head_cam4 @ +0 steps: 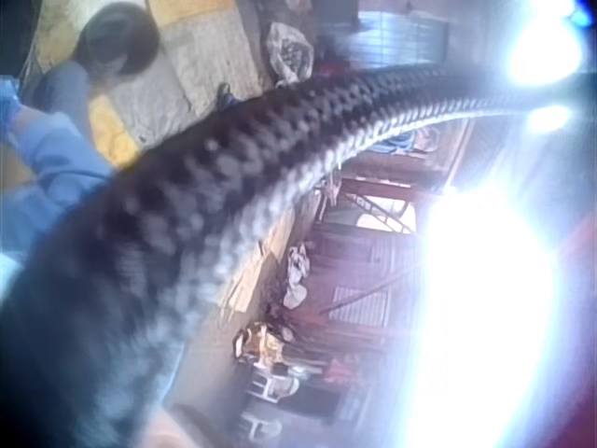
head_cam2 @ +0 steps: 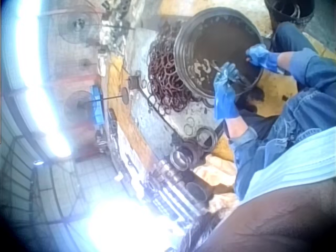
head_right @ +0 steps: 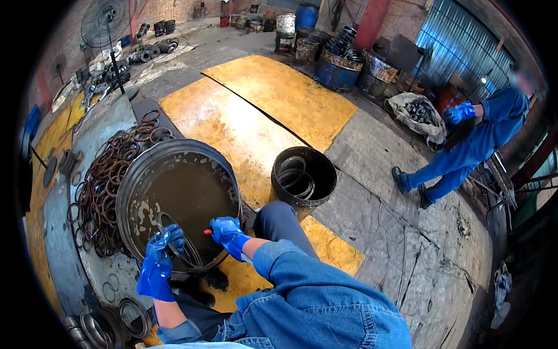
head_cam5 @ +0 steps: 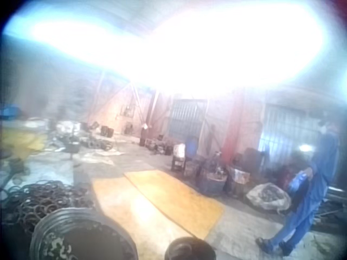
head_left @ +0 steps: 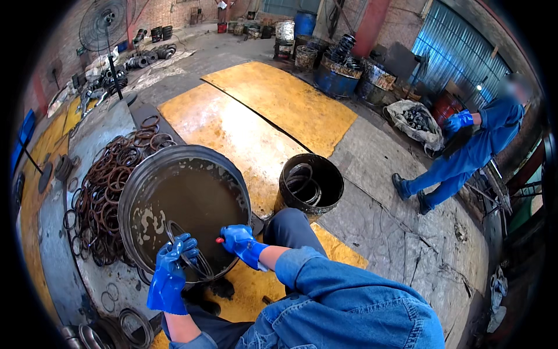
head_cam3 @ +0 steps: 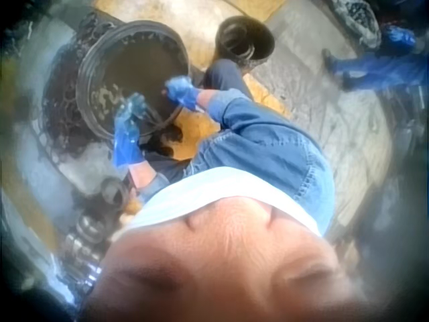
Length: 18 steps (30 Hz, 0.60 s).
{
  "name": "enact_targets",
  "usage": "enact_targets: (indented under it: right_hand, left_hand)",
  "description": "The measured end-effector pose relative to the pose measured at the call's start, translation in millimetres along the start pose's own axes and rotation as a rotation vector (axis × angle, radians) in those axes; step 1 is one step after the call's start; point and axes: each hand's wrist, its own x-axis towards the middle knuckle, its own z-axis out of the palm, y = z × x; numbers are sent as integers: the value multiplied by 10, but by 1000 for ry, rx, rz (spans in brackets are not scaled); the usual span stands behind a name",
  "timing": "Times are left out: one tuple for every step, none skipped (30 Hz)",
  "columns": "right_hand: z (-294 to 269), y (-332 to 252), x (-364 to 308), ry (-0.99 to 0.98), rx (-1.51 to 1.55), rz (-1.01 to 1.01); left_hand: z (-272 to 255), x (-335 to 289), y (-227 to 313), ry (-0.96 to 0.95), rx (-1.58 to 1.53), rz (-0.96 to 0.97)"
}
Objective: The person takes metal rings from a bucket, washes them in a large basin of liquid while scrubbing with a brush, and then places them onto a surface.
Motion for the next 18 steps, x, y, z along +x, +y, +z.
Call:
enact_targets:
  right_hand:
    - [-6, -4, 6, 0, -1, 7]
    - [-11, -8, 11, 0, -2, 14]
    - [-17, -11, 16, -7, -3, 18]
    - [-23, -8, 21, -13, -3, 21]
    - [-29, -8, 26, -19, -4, 24]
    - [-33, -9, 24, -19, 1, 23]
    - [-37, -14, 13, -21, 5, 22]
    - [-44, -20, 8, -23, 10, 20]
    - [-52, -27, 11, -25, 8, 21]
    - [-50, -23, 12, -27, 6, 25]
    - [-46, -21, 11, -28, 3, 28]
    - [-41, -20, 10, -25, -1, 31]
    - [-37, -21, 13, -22, -5, 33]
    - [-31, -22, 14, -18, -9, 36]
    - [-26, -19, 12, -12, -10, 34]
    - [-22, -17, 6, -7, -10, 31]
    - [-18, -16, 2, -2, -10, 28]
    - [-15, -15, 5, -5, -11, 26]
  left_hand:
    - [-5, 4, -4, 0, 4, 2]
    - [-10, 5, -5, -1, 8, 4]
    - [-10, 2, -5, -1, 10, 7]
    - [-5, 1, -3, -2, 11, 9]
    - [1, -1, 0, -3, 13, 12]
    - [6, -5, 6, -3, 16, 14]
    - [11, -11, 8, -1, 18, 15]
    - [18, -18, 14, 1, 20, 16]
    - [36, -26, 29, 7, 4, 20]
    - [62, -34, 44, 10, -13, 23]
    - [73, -39, 51, 14, -29, 26]
    - [65, -37, 44, 6, -41, 26]
    - [54, -31, 38, -2, -52, 27]
    - [48, -29, 36, -10, -63, 28]
    - [58, -35, 42, -2, -62, 26]
    - [73, -44, 51, 7, -61, 24]
    - [78, -52, 54, 15, -60, 22]
    - [64, -44, 44, 16, -52, 24]
